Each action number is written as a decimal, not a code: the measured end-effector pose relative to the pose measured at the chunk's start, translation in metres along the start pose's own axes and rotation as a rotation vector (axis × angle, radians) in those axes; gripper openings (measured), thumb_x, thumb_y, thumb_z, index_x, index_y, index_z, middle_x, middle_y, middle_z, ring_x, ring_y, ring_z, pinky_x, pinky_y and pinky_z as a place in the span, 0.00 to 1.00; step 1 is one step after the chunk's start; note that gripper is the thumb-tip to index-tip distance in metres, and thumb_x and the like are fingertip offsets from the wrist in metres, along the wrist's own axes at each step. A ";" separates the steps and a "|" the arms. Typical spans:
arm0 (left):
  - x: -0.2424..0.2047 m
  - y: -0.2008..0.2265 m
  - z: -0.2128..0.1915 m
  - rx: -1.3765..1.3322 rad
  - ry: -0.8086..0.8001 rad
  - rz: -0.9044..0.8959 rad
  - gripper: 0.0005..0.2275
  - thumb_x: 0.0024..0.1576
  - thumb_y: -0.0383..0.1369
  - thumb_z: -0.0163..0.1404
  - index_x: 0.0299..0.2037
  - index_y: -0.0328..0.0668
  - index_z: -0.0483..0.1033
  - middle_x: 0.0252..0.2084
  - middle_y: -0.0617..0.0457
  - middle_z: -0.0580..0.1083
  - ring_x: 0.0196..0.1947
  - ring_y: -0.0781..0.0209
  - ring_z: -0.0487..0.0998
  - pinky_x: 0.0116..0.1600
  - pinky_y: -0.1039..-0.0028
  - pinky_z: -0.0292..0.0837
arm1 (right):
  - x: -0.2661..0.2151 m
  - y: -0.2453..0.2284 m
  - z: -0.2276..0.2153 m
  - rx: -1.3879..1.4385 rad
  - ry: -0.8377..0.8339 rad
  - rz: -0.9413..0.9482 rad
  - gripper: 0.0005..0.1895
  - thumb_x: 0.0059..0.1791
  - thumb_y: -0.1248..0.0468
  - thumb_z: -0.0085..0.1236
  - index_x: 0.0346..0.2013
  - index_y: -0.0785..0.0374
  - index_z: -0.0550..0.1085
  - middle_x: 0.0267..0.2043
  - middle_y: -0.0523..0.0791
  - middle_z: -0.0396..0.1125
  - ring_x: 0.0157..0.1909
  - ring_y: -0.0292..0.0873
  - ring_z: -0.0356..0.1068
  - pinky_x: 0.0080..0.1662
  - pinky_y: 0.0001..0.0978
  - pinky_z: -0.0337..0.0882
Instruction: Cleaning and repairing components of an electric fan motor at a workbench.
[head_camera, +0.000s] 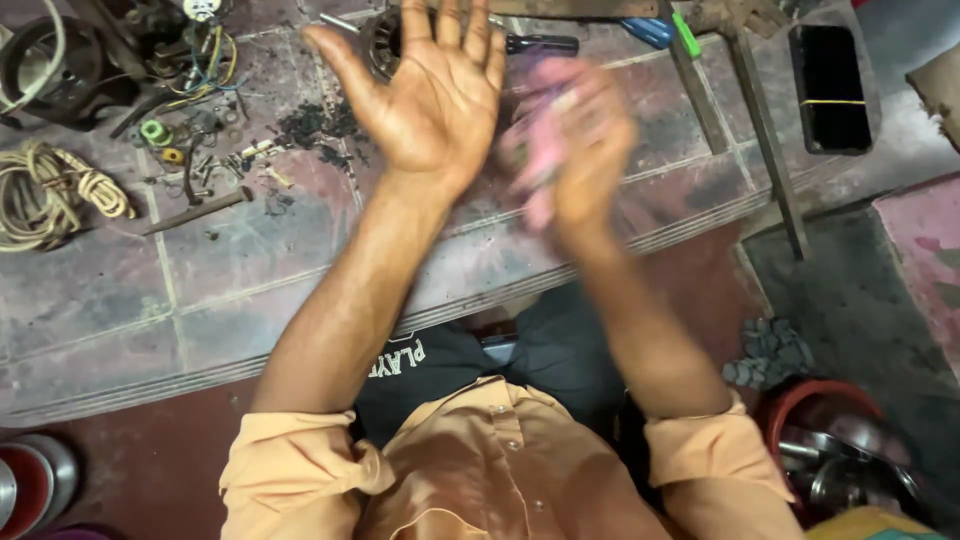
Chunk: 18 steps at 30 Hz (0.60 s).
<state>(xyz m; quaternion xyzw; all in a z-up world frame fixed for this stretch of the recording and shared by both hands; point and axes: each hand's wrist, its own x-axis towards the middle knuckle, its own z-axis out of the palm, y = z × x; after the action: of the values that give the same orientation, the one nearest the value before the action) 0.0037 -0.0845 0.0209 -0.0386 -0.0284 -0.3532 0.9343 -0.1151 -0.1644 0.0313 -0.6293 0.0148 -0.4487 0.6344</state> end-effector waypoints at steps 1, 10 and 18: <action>0.002 -0.007 -0.010 -0.002 0.003 -0.007 0.53 0.51 0.79 0.31 0.80 0.53 0.37 0.79 0.52 0.49 0.68 0.54 0.58 0.72 0.60 0.54 | -0.013 0.009 0.003 -0.005 0.006 0.002 0.09 0.53 0.65 0.49 0.44 0.67 0.72 0.42 0.47 0.69 0.42 0.40 0.70 0.45 0.33 0.72; -0.030 -0.027 -0.010 0.220 -0.349 -0.038 0.48 0.57 0.74 0.19 0.82 0.55 0.30 0.82 0.48 0.36 0.82 0.51 0.37 0.83 0.64 0.26 | 0.000 0.021 0.002 -0.439 -0.067 -0.151 0.05 0.54 0.69 0.59 0.43 0.68 0.78 0.42 0.46 0.62 0.45 0.40 0.65 0.49 0.33 0.68; -0.071 -0.040 -0.031 1.307 -0.540 -0.001 0.43 0.63 0.72 0.19 0.80 0.52 0.33 0.85 0.46 0.31 0.83 0.53 0.28 0.84 0.58 0.22 | 0.050 0.073 -0.039 0.109 0.006 0.236 0.08 0.57 0.66 0.55 0.45 0.69 0.76 0.36 0.48 0.69 0.37 0.42 0.68 0.38 0.32 0.68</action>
<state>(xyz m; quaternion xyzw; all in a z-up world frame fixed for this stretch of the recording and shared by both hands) -0.0756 -0.0706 -0.0134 0.4441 -0.4654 -0.2421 0.7263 -0.0678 -0.2392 -0.0086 -0.5862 0.0661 -0.3732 0.7161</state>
